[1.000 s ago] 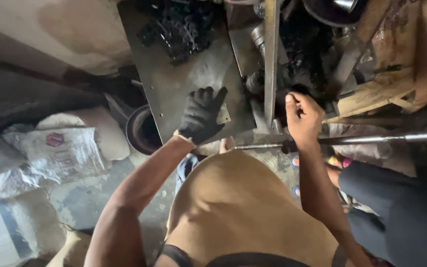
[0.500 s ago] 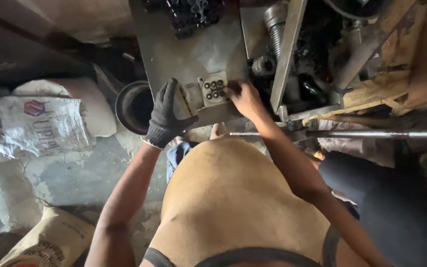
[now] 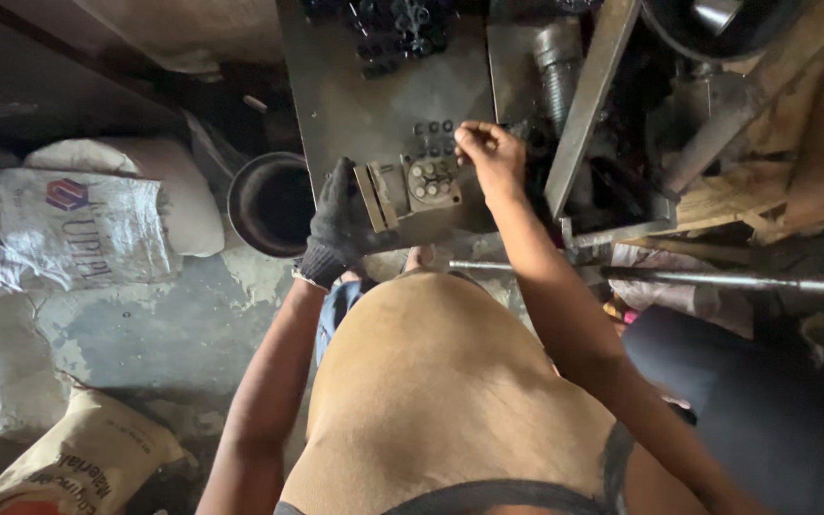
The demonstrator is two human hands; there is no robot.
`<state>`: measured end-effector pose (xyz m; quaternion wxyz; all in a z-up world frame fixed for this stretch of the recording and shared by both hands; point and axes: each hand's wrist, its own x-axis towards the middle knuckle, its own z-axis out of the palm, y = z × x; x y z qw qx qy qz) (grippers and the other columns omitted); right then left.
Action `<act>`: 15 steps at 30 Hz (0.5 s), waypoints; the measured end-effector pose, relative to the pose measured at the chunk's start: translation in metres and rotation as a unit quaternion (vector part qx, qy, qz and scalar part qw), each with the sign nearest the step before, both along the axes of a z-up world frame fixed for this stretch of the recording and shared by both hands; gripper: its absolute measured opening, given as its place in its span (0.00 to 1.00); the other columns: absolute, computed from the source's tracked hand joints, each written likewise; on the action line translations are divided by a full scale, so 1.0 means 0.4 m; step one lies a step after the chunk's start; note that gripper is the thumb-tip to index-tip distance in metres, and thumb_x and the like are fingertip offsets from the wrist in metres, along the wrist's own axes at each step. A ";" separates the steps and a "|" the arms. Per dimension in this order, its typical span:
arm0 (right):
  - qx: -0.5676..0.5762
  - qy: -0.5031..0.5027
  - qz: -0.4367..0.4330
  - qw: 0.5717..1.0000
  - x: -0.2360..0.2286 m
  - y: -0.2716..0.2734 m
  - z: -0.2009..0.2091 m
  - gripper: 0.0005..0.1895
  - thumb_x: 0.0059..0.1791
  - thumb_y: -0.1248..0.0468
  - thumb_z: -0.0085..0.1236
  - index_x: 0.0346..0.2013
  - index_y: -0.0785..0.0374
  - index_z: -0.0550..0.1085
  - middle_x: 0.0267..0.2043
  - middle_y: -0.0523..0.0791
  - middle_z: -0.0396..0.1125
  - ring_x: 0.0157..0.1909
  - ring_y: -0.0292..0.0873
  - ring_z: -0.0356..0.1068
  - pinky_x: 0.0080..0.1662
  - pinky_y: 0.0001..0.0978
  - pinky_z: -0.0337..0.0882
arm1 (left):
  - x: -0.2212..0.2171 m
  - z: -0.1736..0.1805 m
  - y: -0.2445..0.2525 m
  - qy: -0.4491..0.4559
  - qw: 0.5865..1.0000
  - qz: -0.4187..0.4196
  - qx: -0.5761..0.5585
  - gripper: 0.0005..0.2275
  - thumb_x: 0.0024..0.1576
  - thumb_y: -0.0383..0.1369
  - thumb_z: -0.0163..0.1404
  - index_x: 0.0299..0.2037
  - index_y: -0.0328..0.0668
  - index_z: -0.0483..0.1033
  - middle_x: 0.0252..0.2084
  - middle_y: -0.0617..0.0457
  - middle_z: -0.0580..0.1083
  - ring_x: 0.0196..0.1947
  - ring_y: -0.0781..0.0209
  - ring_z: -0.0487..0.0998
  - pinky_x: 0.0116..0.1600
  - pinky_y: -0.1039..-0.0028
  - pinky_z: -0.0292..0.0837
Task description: The person operates a manual press machine by inserting small metal pieces into a mold, pulling a lever to activate the press, and removing the formed parts. The person repeats this cycle multiple times, handling the metal pieces and the lever throughout the clip.
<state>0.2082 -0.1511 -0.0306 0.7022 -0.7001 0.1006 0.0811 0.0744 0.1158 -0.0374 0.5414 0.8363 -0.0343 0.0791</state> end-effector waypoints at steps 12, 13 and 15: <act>0.442 0.035 -0.112 0.889 0.404 0.112 -0.006 0.11 0.48 0.72 0.64 0.41 0.73 0.71 0.42 0.54 0.73 0.44 0.51 0.78 0.51 0.43 0.78 | 0.014 0.001 0.005 0.063 0.996 -0.012 0.056 0.60 0.29 0.49 0.74 0.71 0.28 0.53 0.68 0.31 0.63 0.69 0.33 0.63 0.70 0.56 0.63; 0.407 0.010 -0.089 0.909 0.397 0.116 -0.003 0.15 0.49 0.72 0.65 0.47 0.71 0.71 0.43 0.53 0.71 0.46 0.50 0.77 0.53 0.44 0.78 | 0.016 0.004 0.006 0.057 0.997 -0.014 0.051 0.59 0.30 0.49 0.73 0.71 0.28 0.54 0.68 0.31 0.62 0.68 0.33 0.64 0.70 0.56 0.63; 0.333 -0.040 -0.044 0.941 0.338 0.119 0.012 0.22 0.49 0.73 0.65 0.57 0.69 0.70 0.47 0.50 0.69 0.50 0.47 0.76 0.55 0.45 0.78 | 0.022 0.008 0.010 0.025 0.994 -0.041 0.099 0.53 0.33 0.50 0.73 0.68 0.33 0.58 0.67 0.33 0.63 0.68 0.33 0.64 0.70 0.56 0.63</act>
